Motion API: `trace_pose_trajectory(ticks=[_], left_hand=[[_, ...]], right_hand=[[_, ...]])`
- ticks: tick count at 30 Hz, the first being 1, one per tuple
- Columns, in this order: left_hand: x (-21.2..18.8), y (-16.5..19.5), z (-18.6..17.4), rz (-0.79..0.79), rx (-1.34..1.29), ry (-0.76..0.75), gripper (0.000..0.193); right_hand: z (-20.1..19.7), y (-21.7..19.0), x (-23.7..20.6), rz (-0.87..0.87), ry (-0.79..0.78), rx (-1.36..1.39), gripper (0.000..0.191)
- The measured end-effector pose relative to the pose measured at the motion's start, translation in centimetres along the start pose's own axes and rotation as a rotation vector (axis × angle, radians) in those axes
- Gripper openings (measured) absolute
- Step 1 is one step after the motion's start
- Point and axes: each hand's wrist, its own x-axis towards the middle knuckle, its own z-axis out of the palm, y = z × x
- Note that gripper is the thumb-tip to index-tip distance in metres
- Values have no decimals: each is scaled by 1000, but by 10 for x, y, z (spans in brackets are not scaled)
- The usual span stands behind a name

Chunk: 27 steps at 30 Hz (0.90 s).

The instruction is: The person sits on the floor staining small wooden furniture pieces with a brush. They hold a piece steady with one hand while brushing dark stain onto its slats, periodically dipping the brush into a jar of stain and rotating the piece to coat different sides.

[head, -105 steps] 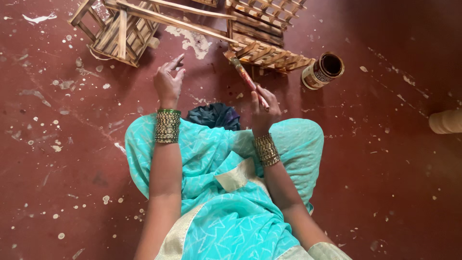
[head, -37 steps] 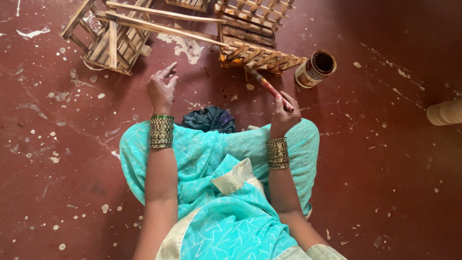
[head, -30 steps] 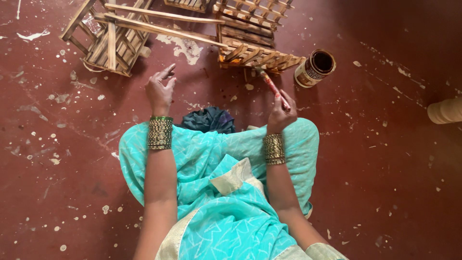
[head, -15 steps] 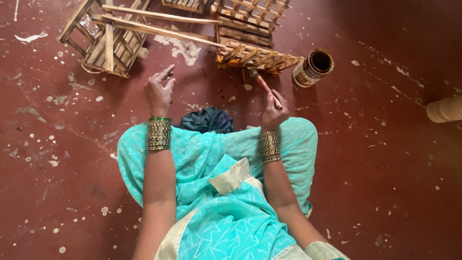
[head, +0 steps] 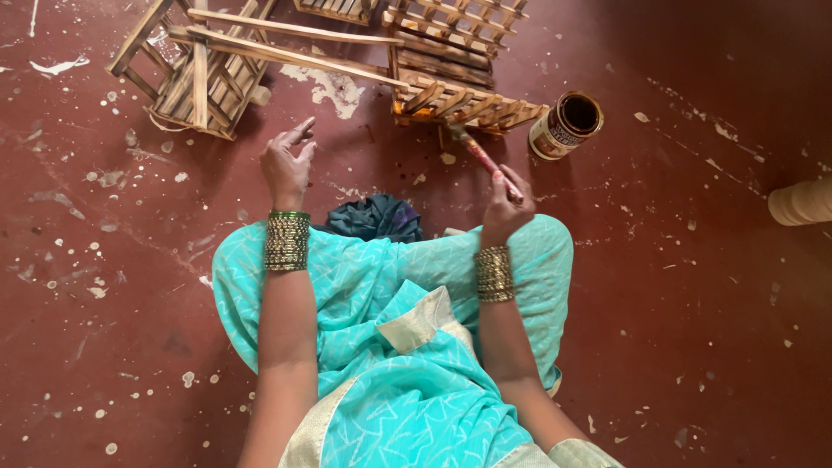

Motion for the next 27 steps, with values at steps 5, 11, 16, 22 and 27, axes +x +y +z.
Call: trace_pose_trajectory(ticks=[5,11,16,22,27], left_hand=[[1,-1,1,47,65,6,52],[2,2,1,19,23,-9,52],[0,4,-2,-20,-14,3,51],[1,4,-1,30,18,-5,52],[0,2,-2,17,-16,-3,52]], right_hand=[[-29,-58,18,9,-9,39,15],[-37,-105,18,23,-20,256,17],[-38,-89,23,15,3,152,15],[-35,-36,32,36,57,-36,13],[-29,-6,25,34,28,-138,13]])
